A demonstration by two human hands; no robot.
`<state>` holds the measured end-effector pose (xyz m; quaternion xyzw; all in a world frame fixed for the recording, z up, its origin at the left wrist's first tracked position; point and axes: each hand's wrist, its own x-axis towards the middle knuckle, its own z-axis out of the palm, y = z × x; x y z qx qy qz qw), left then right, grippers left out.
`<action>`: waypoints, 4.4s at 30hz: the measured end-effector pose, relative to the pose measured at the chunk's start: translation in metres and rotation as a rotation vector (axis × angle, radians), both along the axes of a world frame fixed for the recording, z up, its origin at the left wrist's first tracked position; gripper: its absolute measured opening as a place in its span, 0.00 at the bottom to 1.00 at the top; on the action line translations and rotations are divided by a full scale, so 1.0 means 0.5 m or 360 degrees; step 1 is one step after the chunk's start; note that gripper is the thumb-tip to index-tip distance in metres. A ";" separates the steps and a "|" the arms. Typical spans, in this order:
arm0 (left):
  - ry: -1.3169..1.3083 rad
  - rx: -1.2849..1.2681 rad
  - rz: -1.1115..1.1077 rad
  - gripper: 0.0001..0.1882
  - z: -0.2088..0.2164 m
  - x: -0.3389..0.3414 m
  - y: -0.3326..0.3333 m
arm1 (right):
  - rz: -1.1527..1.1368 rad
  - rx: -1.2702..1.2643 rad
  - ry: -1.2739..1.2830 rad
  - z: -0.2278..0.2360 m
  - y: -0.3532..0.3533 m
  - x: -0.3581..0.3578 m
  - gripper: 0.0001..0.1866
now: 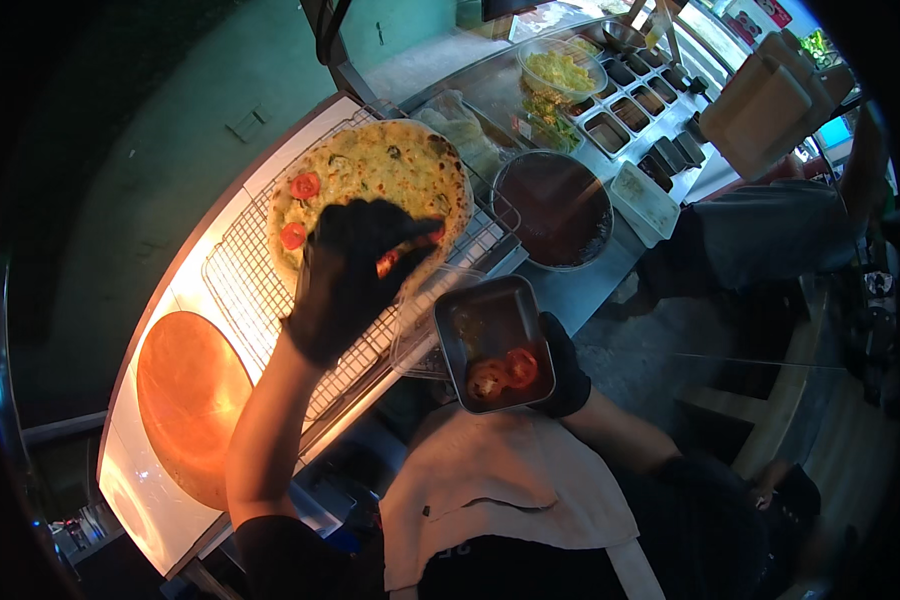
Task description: The person retrieves sliced tomatoes and mozzarella from a refrigerator, then places them onto a pizza base on a wire rack. They arrange the toppings by hand and return the containers to the prep counter.
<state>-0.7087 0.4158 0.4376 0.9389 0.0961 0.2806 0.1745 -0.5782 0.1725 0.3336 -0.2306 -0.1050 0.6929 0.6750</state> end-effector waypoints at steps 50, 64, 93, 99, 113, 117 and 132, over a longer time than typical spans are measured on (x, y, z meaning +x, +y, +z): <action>0.0419 -0.0171 0.0121 0.17 -0.182 0.234 0.199 | -0.0208 -0.0079 -0.0151 0.006 -0.016 0.000 0.36; 0.0558 0.0420 -0.0505 0.14 -0.036 -0.017 -0.125 | -0.0178 -0.0046 -0.0726 0.043 0.031 -0.005 0.40; 0.0644 -0.1123 -0.0341 0.08 0.051 -0.031 -0.038 | -0.0139 -0.0144 0.0420 0.071 0.055 -0.026 0.33; 0.0321 -0.0979 -0.0064 0.11 0.025 0.000 0.059 | -0.0099 0.0029 -0.0923 0.049 0.033 -0.013 0.31; 0.0407 -0.0767 0.0258 0.11 -0.179 0.254 0.318 | -0.0223 0.0081 -0.0282 0.028 0.014 0.003 0.32; 0.0343 -0.0348 0.0341 0.11 -0.190 0.254 0.313 | -0.0161 0.0124 -0.0457 0.006 0.017 0.010 0.31; 0.0136 -0.0598 -0.0629 0.15 0.017 0.010 -0.103 | -0.0349 0.0274 -0.1872 0.058 0.080 -0.014 0.39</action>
